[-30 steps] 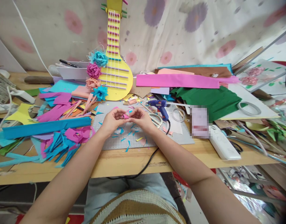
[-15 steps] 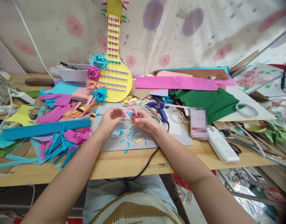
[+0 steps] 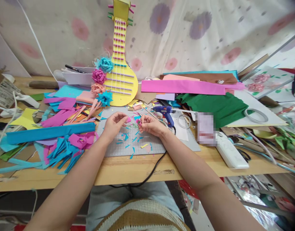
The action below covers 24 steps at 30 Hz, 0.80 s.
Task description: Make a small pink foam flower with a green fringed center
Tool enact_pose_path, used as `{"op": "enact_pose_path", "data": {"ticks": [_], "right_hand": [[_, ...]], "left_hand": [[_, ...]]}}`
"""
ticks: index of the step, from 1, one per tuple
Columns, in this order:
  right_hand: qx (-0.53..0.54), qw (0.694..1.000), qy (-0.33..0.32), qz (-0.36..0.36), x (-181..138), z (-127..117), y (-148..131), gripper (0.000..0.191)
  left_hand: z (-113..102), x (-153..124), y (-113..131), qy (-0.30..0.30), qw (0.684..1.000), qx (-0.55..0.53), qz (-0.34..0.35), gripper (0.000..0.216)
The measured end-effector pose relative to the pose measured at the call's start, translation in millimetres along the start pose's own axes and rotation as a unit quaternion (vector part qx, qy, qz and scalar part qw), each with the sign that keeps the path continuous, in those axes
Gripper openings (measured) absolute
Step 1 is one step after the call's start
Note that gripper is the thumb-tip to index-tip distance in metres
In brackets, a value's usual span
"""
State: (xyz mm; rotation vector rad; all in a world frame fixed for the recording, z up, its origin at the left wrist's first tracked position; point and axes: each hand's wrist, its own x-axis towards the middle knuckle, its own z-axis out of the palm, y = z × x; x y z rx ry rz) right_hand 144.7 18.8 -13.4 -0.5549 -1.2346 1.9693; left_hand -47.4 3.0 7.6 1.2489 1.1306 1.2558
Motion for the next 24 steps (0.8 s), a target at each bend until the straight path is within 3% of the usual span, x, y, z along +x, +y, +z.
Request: {"op": "enact_pose_path", "data": {"ticks": [5, 10, 16, 20, 24], "right_hand": [[-0.022, 1.000, 0.010, 0.004, 1, 0, 2, 0.032], [-0.015, 0.999, 0.027, 0.021, 1, 3, 1, 0.031], [-0.041, 0.996, 0.068, 0.036, 2, 9, 0, 0.035], [-0.153, 0.980, 0.125, -0.015, 4, 10, 2, 0.031], [-0.397, 0.900, 0.166, -0.076, 7, 10, 7, 0.016]], "left_hand": [[3, -4, 4, -0.051, 0.999, -0.002, -0.007, 0.034], [4, -6, 6, -0.061, 0.997, -0.029, -0.029, 0.035], [6, -6, 2, -0.076, 0.985, -0.038, -0.149, 0.033], [1, 0, -2, -0.005, 0.992, -0.016, -0.123, 0.028], [-17, 16, -13, 0.097, 0.991, 0.087, 0.003, 0.027]]}}
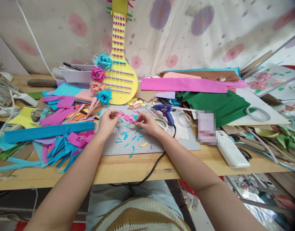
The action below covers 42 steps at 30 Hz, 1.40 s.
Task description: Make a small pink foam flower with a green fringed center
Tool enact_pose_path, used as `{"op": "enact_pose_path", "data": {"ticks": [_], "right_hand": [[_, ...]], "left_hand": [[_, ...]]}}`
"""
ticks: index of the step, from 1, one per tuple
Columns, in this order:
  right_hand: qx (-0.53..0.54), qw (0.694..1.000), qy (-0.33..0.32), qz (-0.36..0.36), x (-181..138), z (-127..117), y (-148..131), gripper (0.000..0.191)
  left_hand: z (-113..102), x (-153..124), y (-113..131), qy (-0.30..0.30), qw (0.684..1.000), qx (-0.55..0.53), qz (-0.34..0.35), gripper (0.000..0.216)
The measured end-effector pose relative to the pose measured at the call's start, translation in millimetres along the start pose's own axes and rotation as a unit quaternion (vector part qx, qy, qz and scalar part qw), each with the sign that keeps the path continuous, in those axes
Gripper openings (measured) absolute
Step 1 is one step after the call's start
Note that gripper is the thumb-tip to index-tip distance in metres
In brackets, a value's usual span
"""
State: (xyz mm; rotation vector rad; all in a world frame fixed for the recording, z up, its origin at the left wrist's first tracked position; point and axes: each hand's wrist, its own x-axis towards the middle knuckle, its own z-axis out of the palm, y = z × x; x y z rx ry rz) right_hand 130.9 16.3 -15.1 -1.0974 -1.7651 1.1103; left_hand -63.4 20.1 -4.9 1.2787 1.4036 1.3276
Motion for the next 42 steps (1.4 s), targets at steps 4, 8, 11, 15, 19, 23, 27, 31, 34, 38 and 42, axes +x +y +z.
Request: {"op": "enact_pose_path", "data": {"ticks": [4, 8, 11, 15, 19, 23, 27, 31, 34, 38, 42], "right_hand": [[-0.168, 0.985, -0.021, -0.036, 2, 6, -2, 0.011], [-0.210, 0.976, -0.027, -0.048, 6, 11, -4, 0.013], [-0.215, 0.974, -0.033, -0.060, 7, 11, -3, 0.014], [-0.182, 0.982, -0.007, -0.051, 6, 5, -3, 0.015], [-0.136, 0.990, 0.040, -0.026, 5, -1, -3, 0.010], [-0.098, 0.995, 0.028, -0.012, 5, -1, -2, 0.010], [-0.087, 0.996, 0.017, -0.002, 5, 3, -1, 0.011], [-0.090, 0.995, 0.034, -0.002, 6, 3, -2, 0.008], [-0.111, 0.993, 0.044, -0.003, 6, 1, -2, 0.010], [-0.146, 0.987, 0.060, -0.013, 8, 0, 1, 0.011], [-0.137, 0.988, 0.057, 0.032, 8, 0, 1, 0.018]], "left_hand": [[-12, 16, -14, 0.038, 0.991, 0.103, 0.078, 0.023], [-11, 22, -18, 0.000, 0.964, 0.243, 0.105, 0.019], [-4, 24, -17, -0.059, 0.942, 0.302, 0.135, 0.019], [1, 26, -17, -0.116, 0.922, 0.321, 0.182, 0.019], [-3, 28, -20, -0.149, 0.913, 0.323, 0.202, 0.019], [-4, 29, -21, -0.142, 0.913, 0.326, 0.201, 0.016], [-1, 29, -20, -0.123, 0.920, 0.318, 0.194, 0.011], [0, 28, -18, -0.102, 0.923, 0.317, 0.193, 0.011], [0, 26, -15, -0.084, 0.920, 0.330, 0.195, 0.016], [-1, 24, -12, -0.063, 0.916, 0.336, 0.212, 0.022], [-2, 25, -14, -0.073, 0.911, 0.354, 0.199, 0.020]]}}
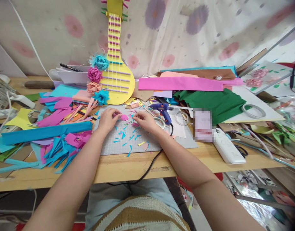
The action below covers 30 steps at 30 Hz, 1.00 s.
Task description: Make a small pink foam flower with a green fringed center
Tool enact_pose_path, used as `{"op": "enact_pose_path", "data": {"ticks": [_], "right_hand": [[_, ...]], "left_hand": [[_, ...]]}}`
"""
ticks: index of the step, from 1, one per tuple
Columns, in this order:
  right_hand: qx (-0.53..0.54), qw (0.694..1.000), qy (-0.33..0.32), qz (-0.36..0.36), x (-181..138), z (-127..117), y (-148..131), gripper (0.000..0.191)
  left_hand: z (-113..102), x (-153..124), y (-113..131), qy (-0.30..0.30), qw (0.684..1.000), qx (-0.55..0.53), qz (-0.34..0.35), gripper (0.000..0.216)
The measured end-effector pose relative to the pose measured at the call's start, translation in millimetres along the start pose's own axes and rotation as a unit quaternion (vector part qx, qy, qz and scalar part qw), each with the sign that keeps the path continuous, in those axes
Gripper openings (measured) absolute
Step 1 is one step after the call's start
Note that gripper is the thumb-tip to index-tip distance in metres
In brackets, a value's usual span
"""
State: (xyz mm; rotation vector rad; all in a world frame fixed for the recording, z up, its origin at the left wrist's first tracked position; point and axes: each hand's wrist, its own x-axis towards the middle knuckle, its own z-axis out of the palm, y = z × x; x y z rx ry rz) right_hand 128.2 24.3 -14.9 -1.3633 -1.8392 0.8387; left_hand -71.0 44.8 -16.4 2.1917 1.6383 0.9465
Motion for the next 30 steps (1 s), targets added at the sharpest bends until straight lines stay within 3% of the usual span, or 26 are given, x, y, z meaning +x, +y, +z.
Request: {"op": "enact_pose_path", "data": {"ticks": [5, 9, 12, 17, 23, 30], "right_hand": [[-0.006, 1.000, 0.009, 0.017, -1, -3, -4, 0.013], [0.059, 0.998, 0.031, -0.022, -2, -6, -5, 0.032], [0.111, 0.993, -0.005, -0.028, -4, -8, -6, 0.035], [0.189, 0.979, -0.080, 0.014, -6, -9, -9, 0.024], [0.077, 0.997, 0.003, 0.006, -4, -9, -8, 0.015], [0.084, 0.996, 0.010, 0.001, -3, -10, -11, 0.012]], "left_hand": [[4, 0, -2, -0.041, 0.998, 0.026, 0.034, 0.023], [4, -1, -1, -0.053, 0.997, 0.045, 0.044, 0.018], [3, -1, -1, -0.055, 0.996, 0.047, 0.043, 0.015], [4, -3, -1, -0.065, 0.996, 0.045, 0.050, 0.020], [3, -3, 0, -0.056, 0.996, 0.046, 0.053, 0.014], [2, -2, -1, -0.034, 0.998, 0.030, 0.042, 0.012]]}}
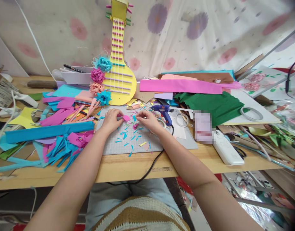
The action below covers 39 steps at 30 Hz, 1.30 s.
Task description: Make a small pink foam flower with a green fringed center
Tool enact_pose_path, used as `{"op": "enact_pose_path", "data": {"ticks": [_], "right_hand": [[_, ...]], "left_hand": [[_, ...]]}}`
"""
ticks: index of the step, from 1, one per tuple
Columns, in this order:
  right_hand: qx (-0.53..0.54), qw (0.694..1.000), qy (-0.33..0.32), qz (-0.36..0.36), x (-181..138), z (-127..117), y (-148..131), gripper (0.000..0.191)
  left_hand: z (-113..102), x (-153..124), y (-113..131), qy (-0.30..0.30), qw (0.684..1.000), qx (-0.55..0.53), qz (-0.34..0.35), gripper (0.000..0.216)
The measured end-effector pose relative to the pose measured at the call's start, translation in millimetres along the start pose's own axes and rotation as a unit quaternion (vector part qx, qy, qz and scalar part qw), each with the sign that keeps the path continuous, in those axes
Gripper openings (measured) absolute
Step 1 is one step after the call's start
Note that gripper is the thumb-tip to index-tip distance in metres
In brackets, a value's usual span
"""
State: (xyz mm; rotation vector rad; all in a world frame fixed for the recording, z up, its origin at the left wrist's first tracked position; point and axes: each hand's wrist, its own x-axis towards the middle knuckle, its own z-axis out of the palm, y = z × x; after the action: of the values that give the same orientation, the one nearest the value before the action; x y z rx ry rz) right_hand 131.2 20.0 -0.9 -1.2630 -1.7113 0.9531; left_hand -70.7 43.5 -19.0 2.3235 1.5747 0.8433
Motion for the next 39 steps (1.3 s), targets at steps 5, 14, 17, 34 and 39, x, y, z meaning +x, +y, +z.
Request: {"op": "enact_pose_path", "data": {"ticks": [5, 14, 17, 34, 39], "right_hand": [[0.019, 1.000, -0.016, 0.010, 0, -1, -5, 0.010], [-0.016, 0.999, -0.031, 0.004, 3, -12, -8, 0.007], [-0.052, 0.998, -0.024, -0.015, 11, -8, -8, 0.006], [-0.136, 0.988, -0.053, -0.045, 42, 32, -7, 0.005], [-0.100, 0.992, -0.066, -0.024, 38, 23, -9, 0.006]], "left_hand": [[0, 2, -3, 0.004, 1.000, -0.016, -0.008, 0.013], [-3, 1, 0, 0.019, 0.996, -0.078, -0.027, 0.014], [-7, 0, 1, 0.025, 0.995, -0.092, -0.028, 0.018], [-12, -5, 3, 0.026, 0.979, -0.184, -0.089, 0.021], [-12, -6, 7, 0.055, 0.974, -0.199, -0.090, 0.033]]}}
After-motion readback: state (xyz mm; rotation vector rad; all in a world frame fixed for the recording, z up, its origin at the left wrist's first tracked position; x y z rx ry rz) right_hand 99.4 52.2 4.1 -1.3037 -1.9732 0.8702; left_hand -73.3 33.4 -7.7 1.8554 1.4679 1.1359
